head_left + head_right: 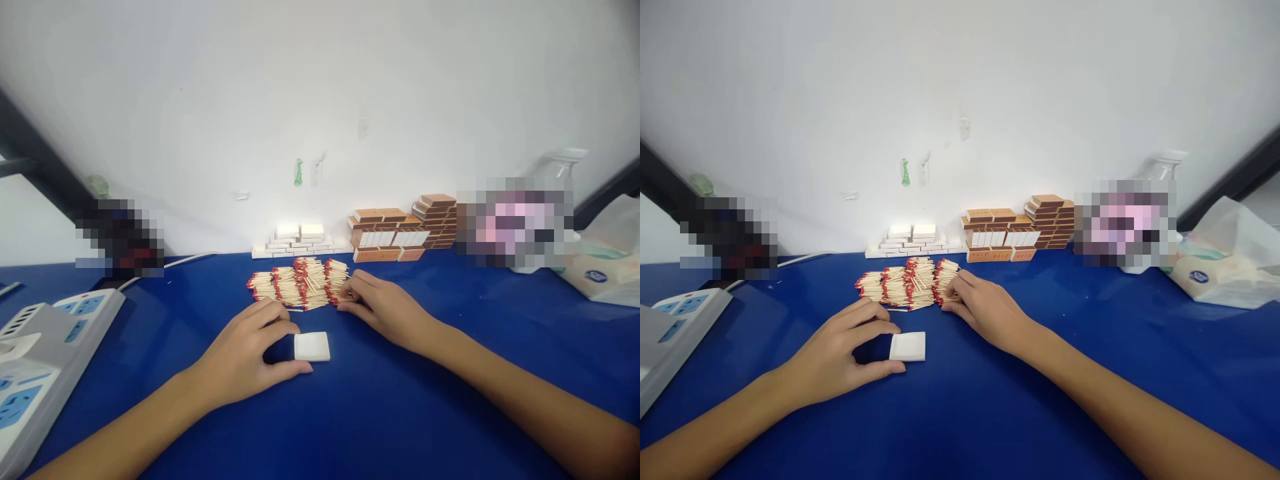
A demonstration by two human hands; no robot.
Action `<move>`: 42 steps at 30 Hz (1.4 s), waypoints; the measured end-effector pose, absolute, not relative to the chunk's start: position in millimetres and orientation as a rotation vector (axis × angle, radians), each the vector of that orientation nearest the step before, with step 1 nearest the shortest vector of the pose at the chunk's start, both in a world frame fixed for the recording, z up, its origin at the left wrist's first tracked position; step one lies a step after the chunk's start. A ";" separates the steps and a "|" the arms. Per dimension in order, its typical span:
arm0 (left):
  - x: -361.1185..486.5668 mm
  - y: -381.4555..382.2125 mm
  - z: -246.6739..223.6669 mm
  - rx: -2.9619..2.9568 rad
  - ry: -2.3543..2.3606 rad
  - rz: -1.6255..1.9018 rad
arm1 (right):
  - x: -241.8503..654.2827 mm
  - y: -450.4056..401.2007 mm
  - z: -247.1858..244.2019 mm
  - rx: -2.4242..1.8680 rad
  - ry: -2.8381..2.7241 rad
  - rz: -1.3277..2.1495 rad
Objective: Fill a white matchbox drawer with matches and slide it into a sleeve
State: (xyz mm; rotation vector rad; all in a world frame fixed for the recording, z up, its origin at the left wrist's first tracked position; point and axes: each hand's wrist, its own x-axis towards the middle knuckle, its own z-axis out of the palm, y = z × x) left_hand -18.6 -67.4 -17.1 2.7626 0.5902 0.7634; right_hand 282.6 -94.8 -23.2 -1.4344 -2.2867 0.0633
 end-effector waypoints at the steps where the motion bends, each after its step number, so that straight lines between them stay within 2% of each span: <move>1: -18.9 -67.6 -17.0 2.761 0.589 0.767 | 283.1 -95.0 -22.2 -1.443 -2.295 0.058; 19: -18.0 -69.0 -14.1 2.760 0.580 0.782 | 289.3 -96.1 -11.4 -1.509 -2.258 0.378; 27: -17.8 -71.2 -13.7 2.758 0.597 0.763 | 287.7 -95.7 -14.7 -1.483 -2.306 0.202; 37: -17.3 -65.3 -16.5 2.757 0.631 0.824 | 287.8 -95.3 -13.0 -1.546 -2.322 0.213; 42: -16.2 -66.7 -15.6 2.754 0.634 0.828 | 288.6 -94.3 -16.5 -1.442 -2.383 0.039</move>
